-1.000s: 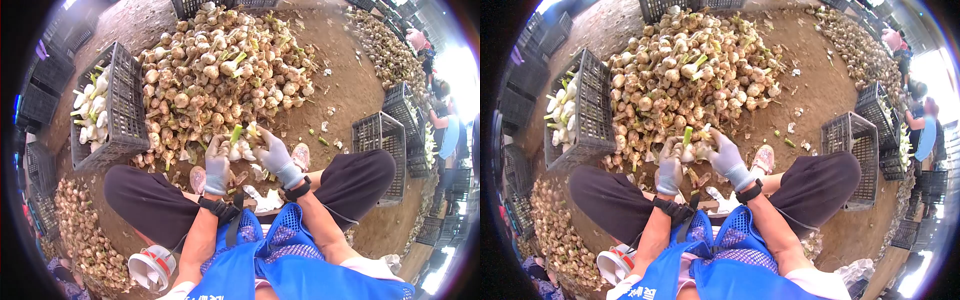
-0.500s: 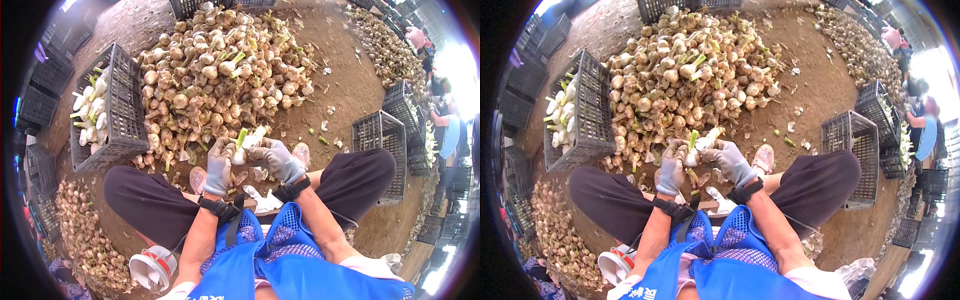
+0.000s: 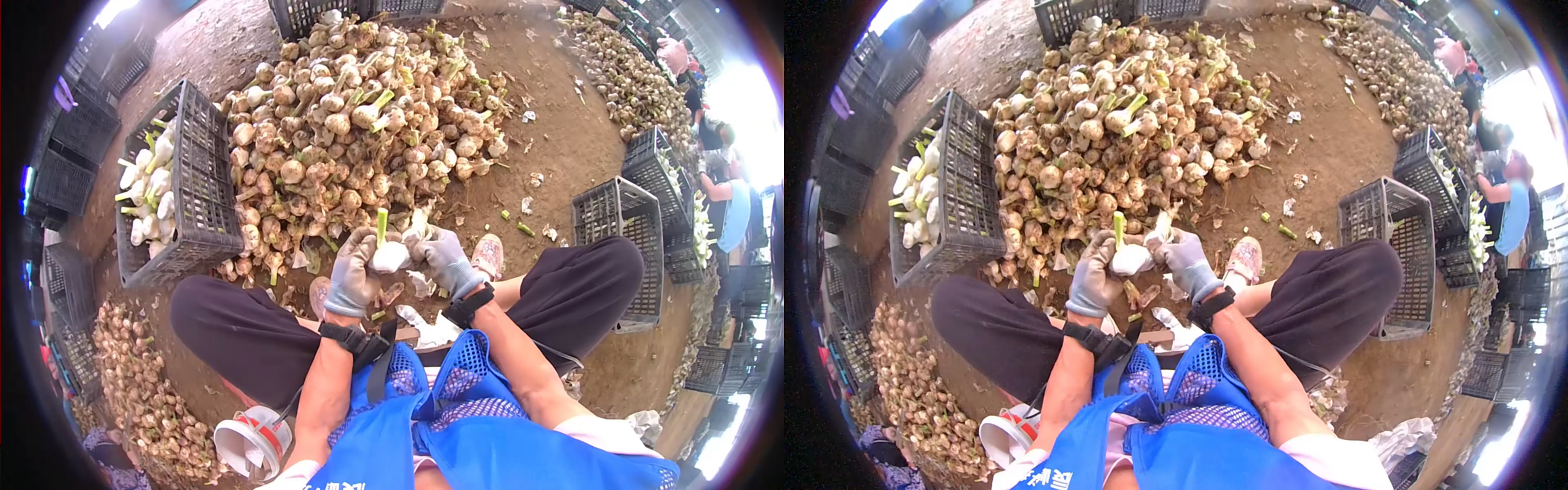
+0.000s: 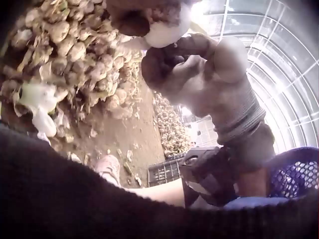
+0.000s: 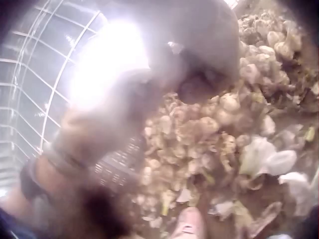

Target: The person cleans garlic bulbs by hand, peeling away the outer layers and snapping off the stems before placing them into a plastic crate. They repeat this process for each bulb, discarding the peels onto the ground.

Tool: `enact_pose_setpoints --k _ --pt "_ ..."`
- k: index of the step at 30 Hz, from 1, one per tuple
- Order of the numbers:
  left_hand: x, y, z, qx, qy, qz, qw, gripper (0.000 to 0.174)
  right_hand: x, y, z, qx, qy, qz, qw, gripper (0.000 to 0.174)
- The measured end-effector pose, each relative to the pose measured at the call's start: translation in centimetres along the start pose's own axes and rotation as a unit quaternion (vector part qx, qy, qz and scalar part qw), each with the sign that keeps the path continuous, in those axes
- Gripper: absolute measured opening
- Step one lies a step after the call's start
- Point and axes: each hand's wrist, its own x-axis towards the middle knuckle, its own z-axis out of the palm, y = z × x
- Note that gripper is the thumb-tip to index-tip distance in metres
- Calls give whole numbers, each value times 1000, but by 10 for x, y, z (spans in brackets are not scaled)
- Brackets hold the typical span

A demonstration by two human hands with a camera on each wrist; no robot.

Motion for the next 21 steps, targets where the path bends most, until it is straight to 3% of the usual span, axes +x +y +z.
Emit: enact_pose_setpoints --k 3,5,7,8,9,10,11,13,14,17,18,19,20,21 --pt "-10 10 15 -76 -29 -62 995 24 3 3 -3 -21 -1 -10 1000 27" --pt "-3 6 6 -73 -72 -52 993 28 -11 -15 4 -41 -2 -21 999 31" --pt "0 1 -1 41 -58 -35 997 27 -15 -19 7 -26 -10 -18 999 33" --pt "-6 5 17 112 16 9 994 22 -14 -19 5 -130 -32 -55 990 36" --pt "-11 7 25 113 16 7 993 22 -12 -17 2 -233 -53 -91 967 40" --pt "-15 9 30 98 32 31 994 21 -9 -12 5 -243 -35 -171 954 50" --pt "-16 10 32 83 48 55 994 20 -9 -11 2 -243 -36 -171 954 50" --pt "-12 10 22 115 44 70 990 17 -19 -23 5 -369 6 -300 880 56" --pt "-7 4 17 150 40 112 982 14 -27 -31 13 -385 19 -289 876 58" --pt "-5 -3 21 251 32 160 954 7 -42 -36 38 -389 22 -226 893 57" --pt "-6 -6 25 312 29 182 932 6 -37 -25 38 -433 45 -257 863 56" --pt "-6 -7 27 371 26 203 906 6 -32 -18 39 -453 65 -259 851 51" --pt "-3 -6 24 479 19 306 822 4 -29 -16 36 -439 53 -253 860 47" --pt "-5 -6 23 480 20 301 823 4 -27 -14 33 -426 40 -244 870 43"
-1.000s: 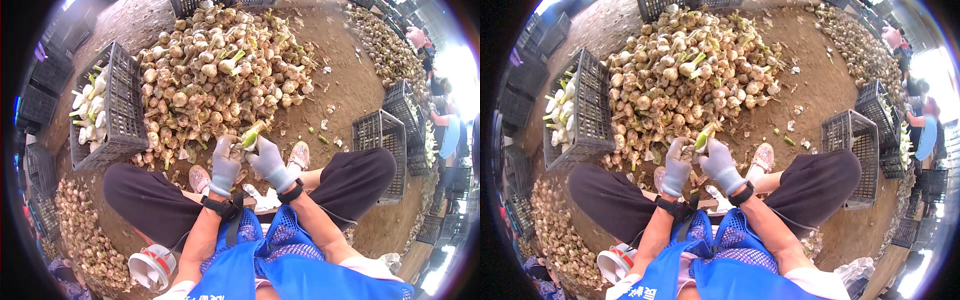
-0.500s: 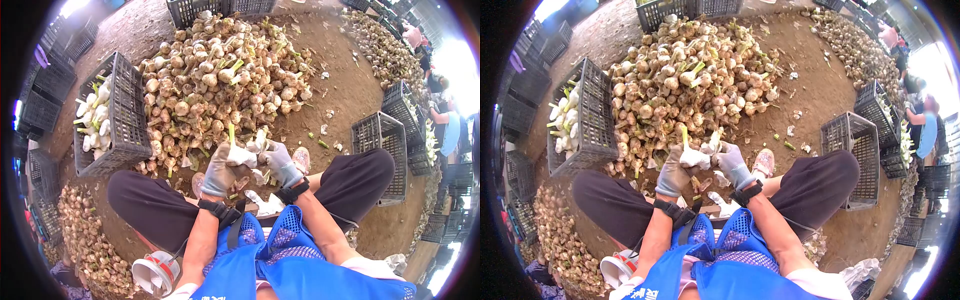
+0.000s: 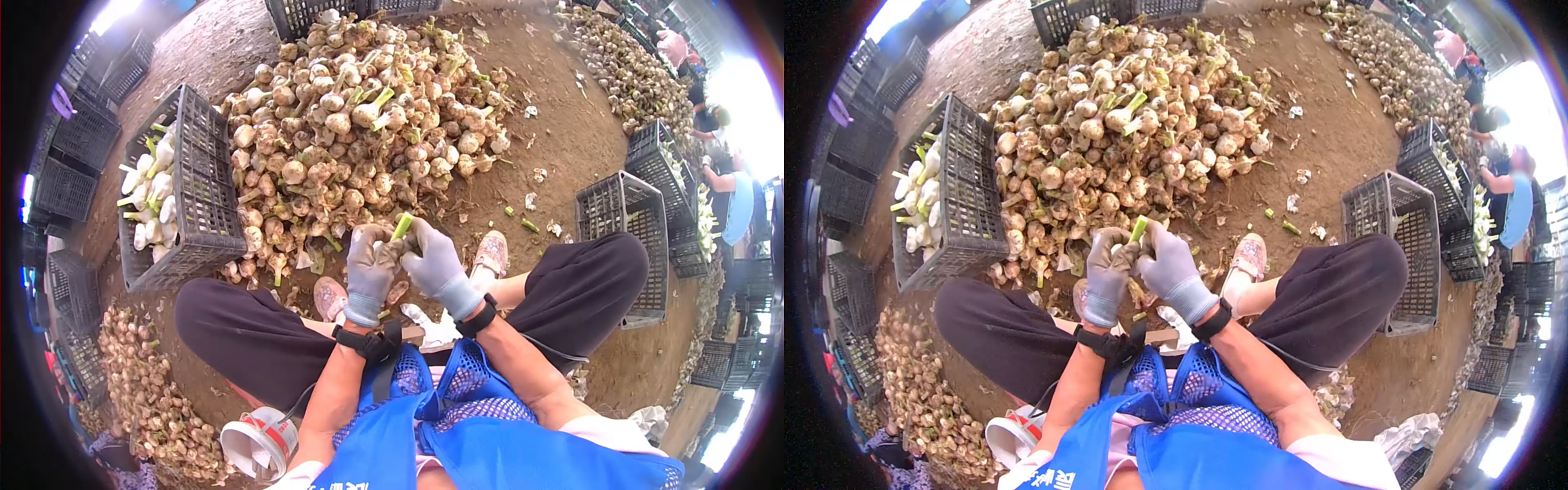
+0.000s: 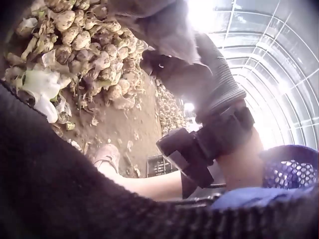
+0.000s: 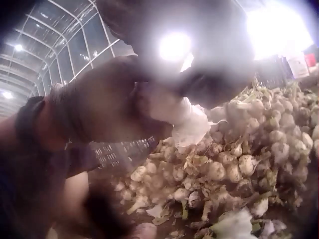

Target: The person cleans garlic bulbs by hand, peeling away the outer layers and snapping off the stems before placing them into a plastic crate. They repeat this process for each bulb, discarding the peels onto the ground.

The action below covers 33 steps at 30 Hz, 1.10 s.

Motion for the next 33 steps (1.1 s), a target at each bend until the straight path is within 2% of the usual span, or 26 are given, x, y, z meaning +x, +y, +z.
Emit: enact_pose_setpoints --k 1,2,3,4,6,7,8,10,11,13,14,15,16,17,18,19,20,22,24,25,26,28,29,32,33 --pt "-1 8 -2 -57 -32 -86 994 3 1 6 1 0 -1 5 1000 43" --pt "-2 12 -3 -115 -64 -168 977 7 3 17 3 100 -15 39 994 40" --pt "-2 -5 -3 -155 -40 -121 980 8 7 27 4 197 -28 69 978 37" --pt "-1 -10 -3 -156 -40 -121 980 8 10 35 5 196 -28 68 978 37" --pt "-2 -16 -6 -353 34 -195 914 12 14 51 5 333 -16 186 924 38" --pt "-1 -22 -15 -493 22 -245 834 13 14 49 -2 369 -20 225 902 39" --pt "0 -27 -12 -493 22 -243 835 13 14 49 -5 432 -24 251 866 37" --pt "3 -27 -1 -325 56 -224 917 18 8 40 -7 500 -43 266 823 36" --pt "3 -12 -2 -387 42 -264 882 21 9 39 -7 497 -42 266 825 36" --pt "0 -8 2 -342 23 -216 914 23 10 35 -3 504 -23 217 836 35" --pt "0 -5 3 -302 -4 -185 935 25 11 32 -4 506 -21 216 835 35" --pt "-1 -7 6 -299 -6 -184 936 25 12 28 -6 509 -21 220 832 36" --pt "-4 -8 12 -244 -4 -150 958 27 13 24 -7 511 -22 225 829 37" --pt "-6 -10 15 -189 -1 -116 975 30 11 18 -4 479 -15 213 851 35" --pt "-7 -11 15 -191 2 -117 975 30 12 18 0 477 -17 213 853 35" --pt "-7 -8 14 -211 9 -128 969 30 12 19 4 363 11 166 917 34" --pt "-6 -6 11 -228 14 -138 964 30 12 19 6 245 40 115 962 33" --pt "-6 -4 5 -202 -8 -133 970 29 18 26 6 246 58 135 958 29" --pt "-7 -2 2 -398 -5 -298 868 25 25 45 12 91 76 14 993 23" --pt "-9 -4 0 -380 -22 -325 866 30 26 44 9 -20 68 9 997 16" --pt "-6 -6 -4 -380 -24 -324 866 30 28 47 8 -20 70 9 997 16" --pt "-2 -10 -15 -526 -181 -385 736 42 29 53 5 -59 62 -23 996 14" --pt "0 -13 -16 -490 -160 -412 751 51 29 54 2 14 25 1 1000 14" --pt "1 -7 -13 -513 -153 -433 726 50 32 53 -4 -17 11 -11 1000 16" --pt "3 -30 -12 -681 -253 -386 568 50 32 58 -3 -17 13 -14 1000 16"
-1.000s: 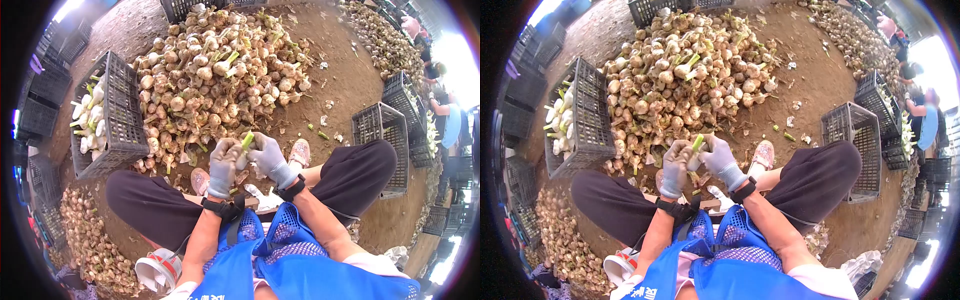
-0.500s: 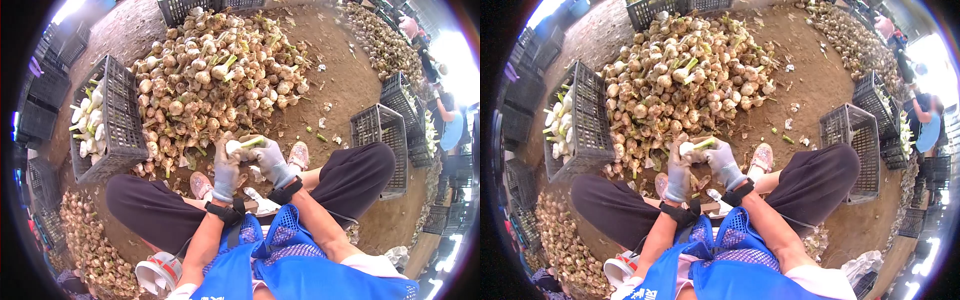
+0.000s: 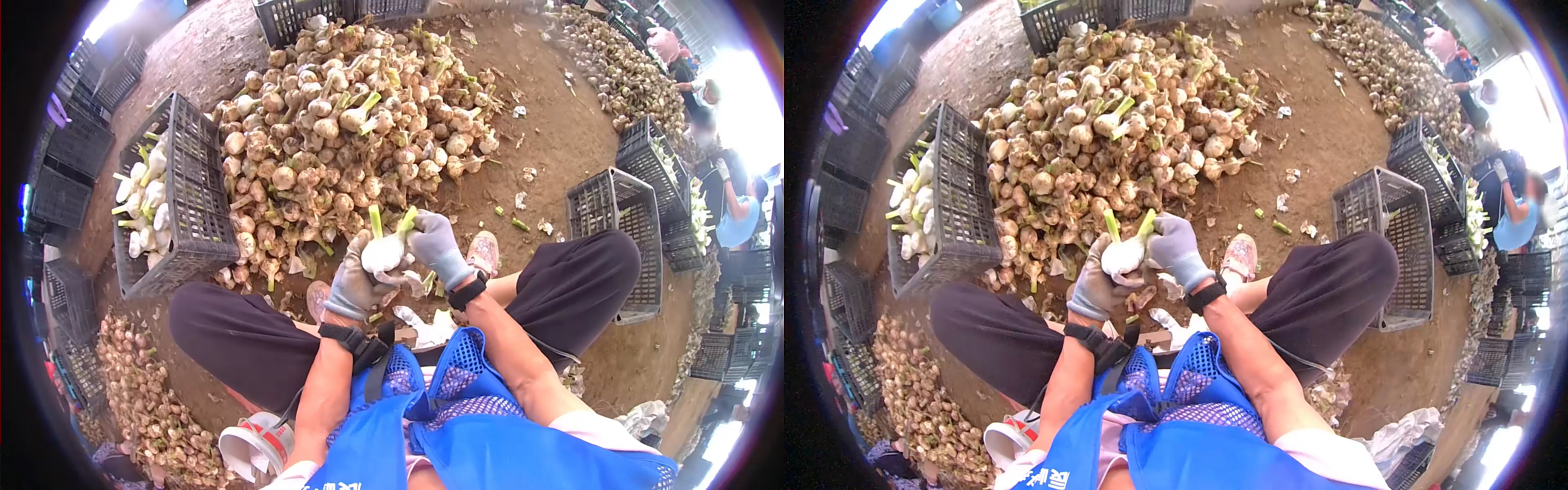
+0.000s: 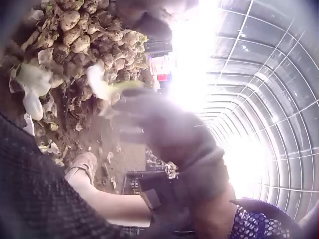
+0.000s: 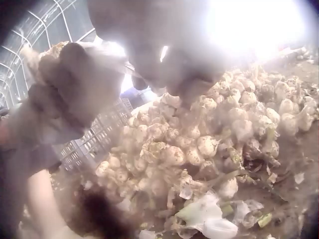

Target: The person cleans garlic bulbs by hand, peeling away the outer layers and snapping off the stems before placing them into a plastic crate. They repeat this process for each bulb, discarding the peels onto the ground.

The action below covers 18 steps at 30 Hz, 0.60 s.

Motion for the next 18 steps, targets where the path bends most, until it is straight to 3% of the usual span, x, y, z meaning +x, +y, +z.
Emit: enact_pose_setpoints --k 1,2,3,4,5,6,8,9,10,11,12,13,15,16,17,18 --pt "3 -2 -1 3 -2 1 1000 50 -1 -2 0 182 -4 97 979 16" --pt "7 -10 0 131 118 110 978 54 -3 -3 0 356 -10 190 915 16" --pt "6 -15 -2 251 234 214 915 58 -12 -2 -7 460 -40 207 862 18" --pt "2 -15 2 441 192 249 841 60 -16 -1 -2 470 7 219 855 18" --pt "-2 -14 7 598 168 302 723 63 -19 0 2 478 54 231 846 19" --pt "-8 -17 13 487 180 289 805 63 -19 2 2 478 54 230 846 19" --pt "-6 -22 55 273 246 250 896 59 -19 -17 -7 492 59 276 823 21" --pt "-6 -22 45 277 245 249 895 59 -20 -30 -7 495 61 274 822 21" --pt "-8 -22 26 404 286 249 832 56 -22 -45 -6 419 81 218 878 18" --pt "-3 -25 24 416 272 273 824 50 -25 -54 -2 337 100 161 922 16" --pt "1 -28 22 428 257 296 814 44 -30 -33 12 143 115 -26 983 17" --pt "7 -19 -14 302 231 304 873 36 -38 -39 17 127 65 -30 989 21" --pt "-1 -11 -17 195 313 283 886 38 -45 -43 18 158 -52 -20 986 28" --pt "-7 -8 -2 132 306 263 905 37 -40 -41 10 441 -102 73 889 32" --pt "-11 -4 5 103 229 257 933 30 -29 -38 -4 681 -140 160 701 38" --pt "-13 0 7 93 216 259 937 30 -20 -37 -23 758 -123 200 608 51"
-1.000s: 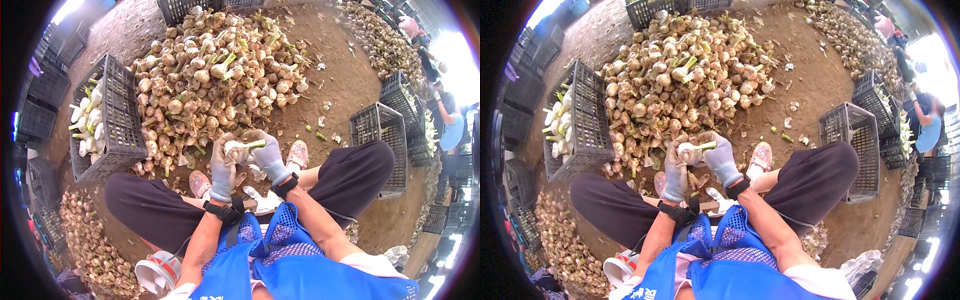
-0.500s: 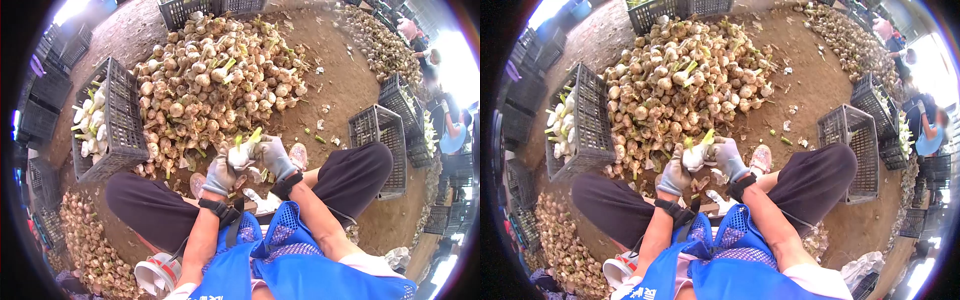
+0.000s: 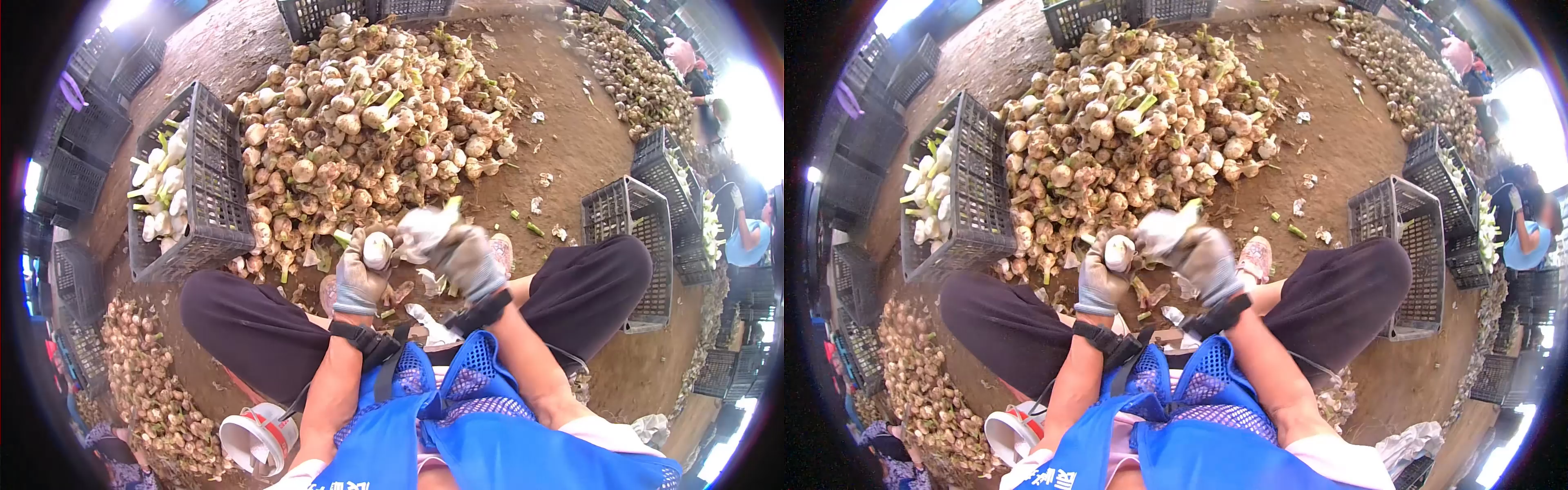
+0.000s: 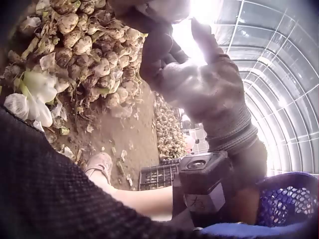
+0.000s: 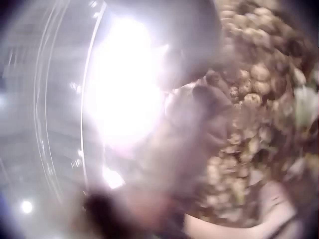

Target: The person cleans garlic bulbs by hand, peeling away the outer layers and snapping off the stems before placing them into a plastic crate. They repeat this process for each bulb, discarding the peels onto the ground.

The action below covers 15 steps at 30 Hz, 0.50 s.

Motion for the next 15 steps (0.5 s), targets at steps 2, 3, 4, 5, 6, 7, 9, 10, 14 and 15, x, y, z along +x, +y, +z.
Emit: enact_pose_setpoints --k 2,3,4,5,6,7,9,10,14,15 --pt "2 4 4 -16 -15 -1 1000 29 -2 -27 -6 -172 155 -80 970 36" --pt "3 3 7 -27 -8 5 1000 30 -1 -36 -21 -351 258 -99 895 33" --pt "3 2 8 -37 0 11 999 30 4 -38 -26 -642 261 -12 721 35" --pt "4 1 10 -39 -1 10 999 30 8 -38 -30 -854 232 78 459 39" --pt "6 0 10 -2 7 36 999 29 6 -21 -38 -888 266 89 365 36" --pt "6 -1 9 33 18 63 997 29 -2 -3 -27 -907 233 -33 350 37" --pt "5 -2 3 97 27 98 990 29 -1 12 -20 -761 70 -160 625 40" --pt "3 -2 8 155 40 124 979 30 0 20 -9 -760 71 -157 626 40" --pt "-3 -5 23 245 27 149 958 30 6 25 9 -398 135 -16 907 32" --pt "-4 -5 25 254 14 151 955 27 8 25 5 -374 154 16 915 29"
